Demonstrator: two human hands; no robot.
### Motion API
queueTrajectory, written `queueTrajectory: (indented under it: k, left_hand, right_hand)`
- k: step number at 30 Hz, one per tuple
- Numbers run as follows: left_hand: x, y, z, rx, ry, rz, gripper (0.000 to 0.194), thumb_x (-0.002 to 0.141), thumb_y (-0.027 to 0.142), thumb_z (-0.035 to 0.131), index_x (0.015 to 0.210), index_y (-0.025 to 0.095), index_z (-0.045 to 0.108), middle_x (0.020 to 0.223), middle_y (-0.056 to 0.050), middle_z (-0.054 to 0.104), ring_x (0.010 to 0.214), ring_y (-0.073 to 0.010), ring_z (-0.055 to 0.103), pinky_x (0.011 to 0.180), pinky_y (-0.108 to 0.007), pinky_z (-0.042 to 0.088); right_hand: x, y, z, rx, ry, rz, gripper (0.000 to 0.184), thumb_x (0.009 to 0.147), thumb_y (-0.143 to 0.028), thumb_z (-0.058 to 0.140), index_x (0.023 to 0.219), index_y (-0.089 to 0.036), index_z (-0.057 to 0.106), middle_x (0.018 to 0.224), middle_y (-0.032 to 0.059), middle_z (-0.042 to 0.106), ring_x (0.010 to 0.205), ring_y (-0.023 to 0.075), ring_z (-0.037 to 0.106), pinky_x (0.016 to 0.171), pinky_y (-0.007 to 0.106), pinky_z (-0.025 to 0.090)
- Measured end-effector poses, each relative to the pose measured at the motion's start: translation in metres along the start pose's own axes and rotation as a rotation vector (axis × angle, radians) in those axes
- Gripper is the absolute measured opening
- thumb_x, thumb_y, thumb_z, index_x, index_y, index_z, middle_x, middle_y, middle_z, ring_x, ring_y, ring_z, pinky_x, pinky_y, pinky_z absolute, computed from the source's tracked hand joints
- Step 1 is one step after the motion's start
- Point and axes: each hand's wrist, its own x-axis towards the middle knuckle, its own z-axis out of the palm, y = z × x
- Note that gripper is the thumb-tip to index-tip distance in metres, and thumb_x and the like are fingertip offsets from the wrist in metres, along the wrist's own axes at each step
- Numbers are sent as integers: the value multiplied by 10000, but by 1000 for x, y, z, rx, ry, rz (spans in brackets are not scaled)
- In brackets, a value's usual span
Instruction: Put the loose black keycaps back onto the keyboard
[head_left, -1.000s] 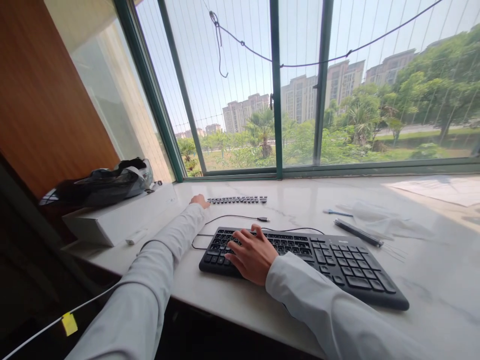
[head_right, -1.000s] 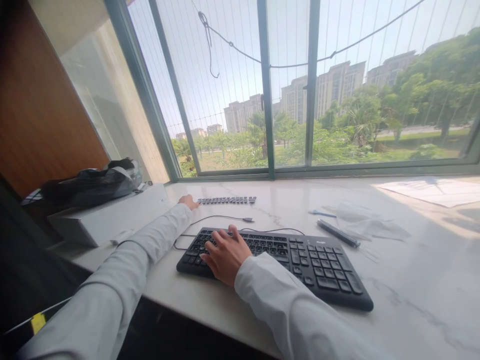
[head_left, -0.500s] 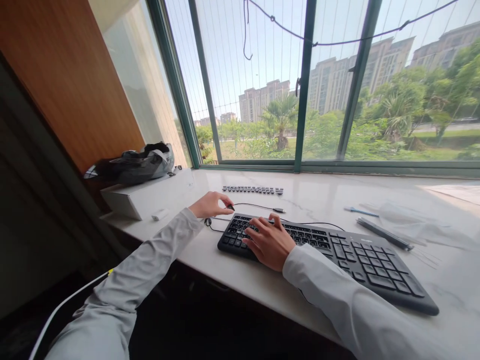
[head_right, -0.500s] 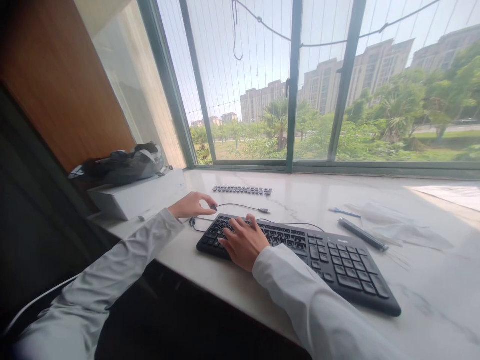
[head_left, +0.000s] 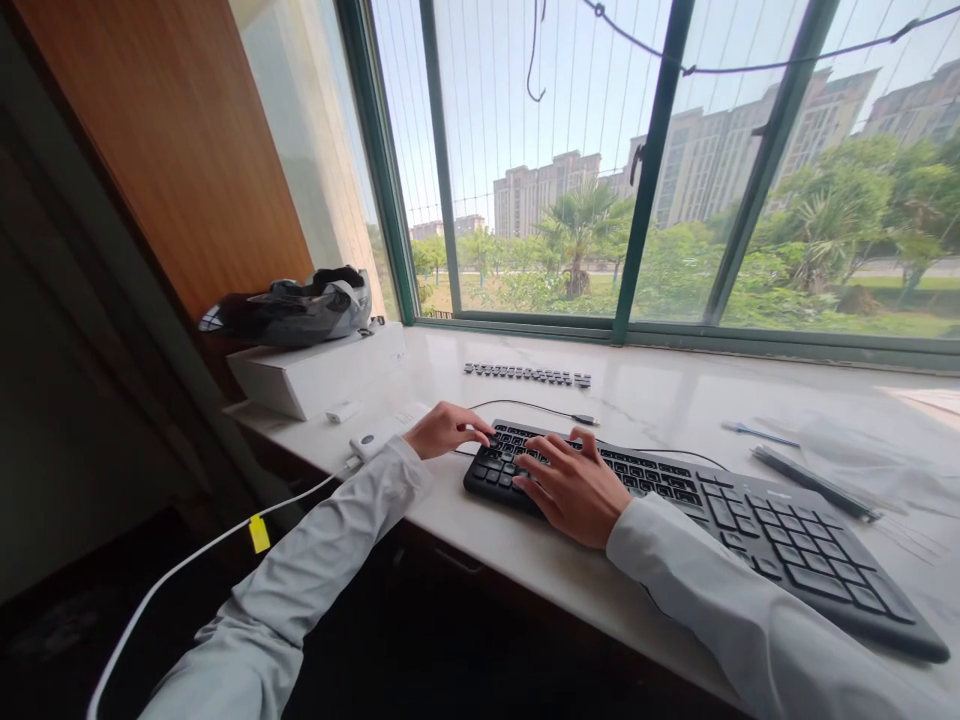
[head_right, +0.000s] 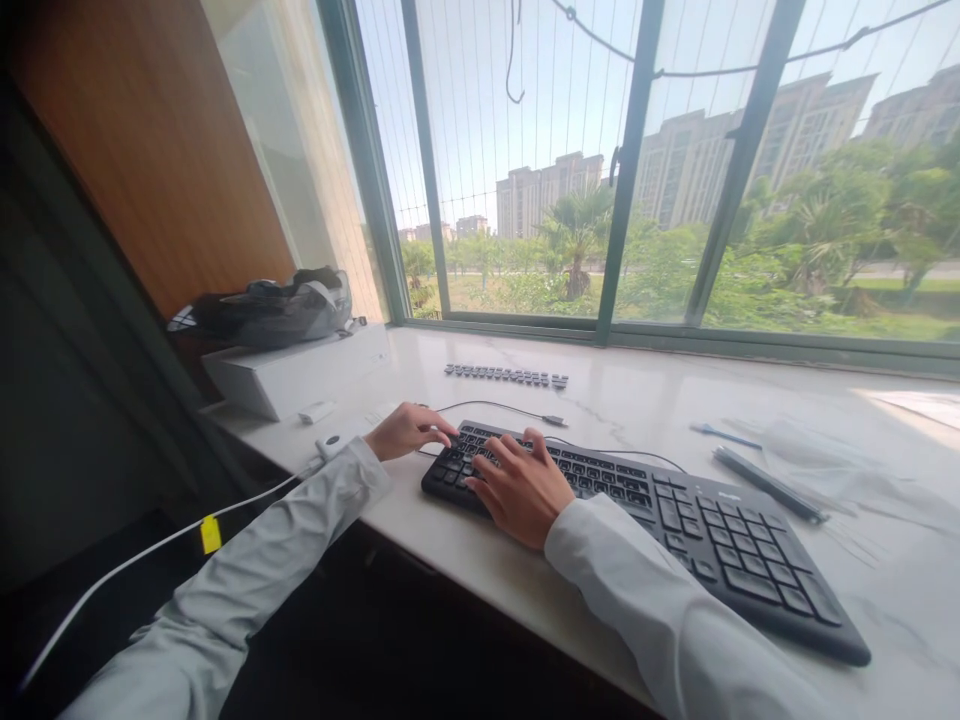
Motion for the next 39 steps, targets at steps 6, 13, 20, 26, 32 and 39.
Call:
queueTrajectory:
  k: [6,13,20,26,32,39]
  left_hand:
    - [-3,-5,-2,68,-41,166,284,889,358,587,1074,183,714,1039,-74,720,948,-160,659,867,-235,456]
    - [-6,-4,0,89,39,153,273,865,408,606,973,197,741,958,-64,731,871,-157,659,847,-238,454]
    - [-6,-3,-2,17,-1,137,249,845,390,638,942,192,755,847,-49,740,760,-142,659,742,-219,464]
    - [-5,-6,-1,-60,-65,122,246,872,366,604,960,194,757,815,-39,728,740,-125,651,711,-200,454]
    - [-6,-11,0,-4,-70,180,244,861,379,618,965,219,770,856,-47,698,673,-100,567,649,-196,412]
    - [-7,-12,2,13,-61,216,264,879,362,596,1019,204,754,860,-47,679,607,-76,492,605,-190,405]
  right_hand:
    - [15,2,-2,38,0,77,277,989,-315,368,1014,-232,631,950,49,674,932,185,559,946,423,179]
    - [57,7,7,66,-110,241,244,925,-415,514,1008,-250,673,853,26,713,871,190,619,830,375,253]
    - [64,5,19,214,-103,275,206,920,-373,528,961,-285,710,803,4,713,841,180,619,817,356,268]
    - [65,11,24,270,-176,314,304,908,-466,509,835,-290,747,832,7,727,815,173,618,812,356,278]
    - [64,11,26,261,-196,342,306,903,-487,517,837,-304,753,776,4,726,793,176,621,819,371,272]
    - [64,13,26,253,-224,330,283,905,-457,526,842,-296,750,801,13,742,808,184,630,827,392,247]
